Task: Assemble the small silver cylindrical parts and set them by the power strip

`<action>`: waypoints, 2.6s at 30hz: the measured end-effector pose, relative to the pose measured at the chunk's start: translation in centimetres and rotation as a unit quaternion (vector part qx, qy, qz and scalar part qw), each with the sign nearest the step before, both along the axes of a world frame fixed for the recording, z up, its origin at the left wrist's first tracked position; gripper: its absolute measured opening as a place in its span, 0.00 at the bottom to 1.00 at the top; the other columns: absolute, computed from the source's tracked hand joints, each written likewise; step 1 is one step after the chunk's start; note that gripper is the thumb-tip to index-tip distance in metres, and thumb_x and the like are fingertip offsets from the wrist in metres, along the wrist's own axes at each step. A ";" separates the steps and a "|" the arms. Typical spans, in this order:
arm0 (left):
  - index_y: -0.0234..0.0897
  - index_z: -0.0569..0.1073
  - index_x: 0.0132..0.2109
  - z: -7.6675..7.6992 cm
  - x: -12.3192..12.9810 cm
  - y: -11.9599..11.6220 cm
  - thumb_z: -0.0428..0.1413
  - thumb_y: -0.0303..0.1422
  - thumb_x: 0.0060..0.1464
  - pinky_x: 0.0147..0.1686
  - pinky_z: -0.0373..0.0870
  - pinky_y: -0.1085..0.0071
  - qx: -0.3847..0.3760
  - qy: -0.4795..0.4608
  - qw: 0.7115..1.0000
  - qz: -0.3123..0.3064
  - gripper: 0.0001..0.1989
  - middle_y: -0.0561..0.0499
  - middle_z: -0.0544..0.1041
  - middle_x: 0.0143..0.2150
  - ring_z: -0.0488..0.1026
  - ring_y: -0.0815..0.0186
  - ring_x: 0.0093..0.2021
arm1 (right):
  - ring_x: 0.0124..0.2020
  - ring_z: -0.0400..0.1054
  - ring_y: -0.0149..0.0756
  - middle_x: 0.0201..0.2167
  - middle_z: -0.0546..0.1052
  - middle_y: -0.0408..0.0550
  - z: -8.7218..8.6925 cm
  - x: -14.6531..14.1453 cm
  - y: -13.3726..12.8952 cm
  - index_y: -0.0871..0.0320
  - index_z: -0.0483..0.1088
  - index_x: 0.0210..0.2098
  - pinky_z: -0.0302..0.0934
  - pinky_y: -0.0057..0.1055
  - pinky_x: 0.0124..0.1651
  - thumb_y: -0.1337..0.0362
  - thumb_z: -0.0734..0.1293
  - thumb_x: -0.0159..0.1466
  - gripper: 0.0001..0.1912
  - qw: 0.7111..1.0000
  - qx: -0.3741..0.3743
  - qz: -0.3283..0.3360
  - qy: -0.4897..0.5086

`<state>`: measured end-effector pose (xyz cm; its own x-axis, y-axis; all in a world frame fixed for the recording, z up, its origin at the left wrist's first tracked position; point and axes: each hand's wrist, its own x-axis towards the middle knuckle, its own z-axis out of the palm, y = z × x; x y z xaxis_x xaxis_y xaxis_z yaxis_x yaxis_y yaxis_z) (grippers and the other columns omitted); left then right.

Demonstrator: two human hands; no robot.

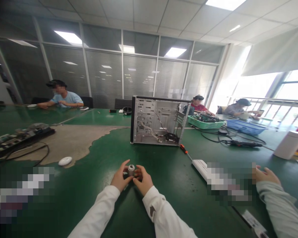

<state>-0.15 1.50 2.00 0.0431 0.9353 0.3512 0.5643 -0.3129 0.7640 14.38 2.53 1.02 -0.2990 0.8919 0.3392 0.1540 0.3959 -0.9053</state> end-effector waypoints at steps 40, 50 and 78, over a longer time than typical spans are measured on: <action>0.34 0.65 0.41 0.3 0.6 -0.1 0.61 0.33 0.32 0.25 0.66 0.72 -0.124 -0.552 0.824 -0.014 0.25 0.50 0.73 0.26 0.70 0.68 0.24 | 0.29 0.64 0.31 0.28 0.71 0.44 0.8 0.0 -0.9 0.56 0.59 0.43 0.56 0.28 0.30 0.66 0.67 0.46 0.24 0.979 -0.082 0.136 0.124; 0.32 0.65 0.38 0.9 1.0 -0.7 0.59 0.30 0.38 0.24 0.67 0.71 -0.199 -0.601 0.774 -0.023 0.17 0.48 0.74 0.26 0.72 0.65 0.24 | 0.22 0.60 0.25 0.21 0.68 0.40 0.4 -0.1 -0.1 0.58 0.64 0.38 0.54 0.25 0.25 0.65 0.68 0.45 0.19 0.968 -0.112 0.119 0.189; 0.30 0.66 0.31 1.1 1.3 -0.7 0.54 0.33 0.45 0.23 0.68 0.74 -0.274 -0.575 0.770 -0.038 0.09 0.48 0.74 0.22 0.72 0.69 0.21 | 0.29 0.65 0.31 0.33 0.72 0.48 0.9 -0.1 -0.1 0.60 0.67 0.35 0.58 0.28 0.28 0.62 0.70 0.41 0.21 0.925 -0.258 0.109 0.256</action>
<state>1.15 0.80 3.11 0.0608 0.9667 -0.2487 -0.5880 0.2360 0.7737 14.29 2.48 1.91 -0.4095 0.9118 0.0322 -0.3805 -0.1386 -0.9143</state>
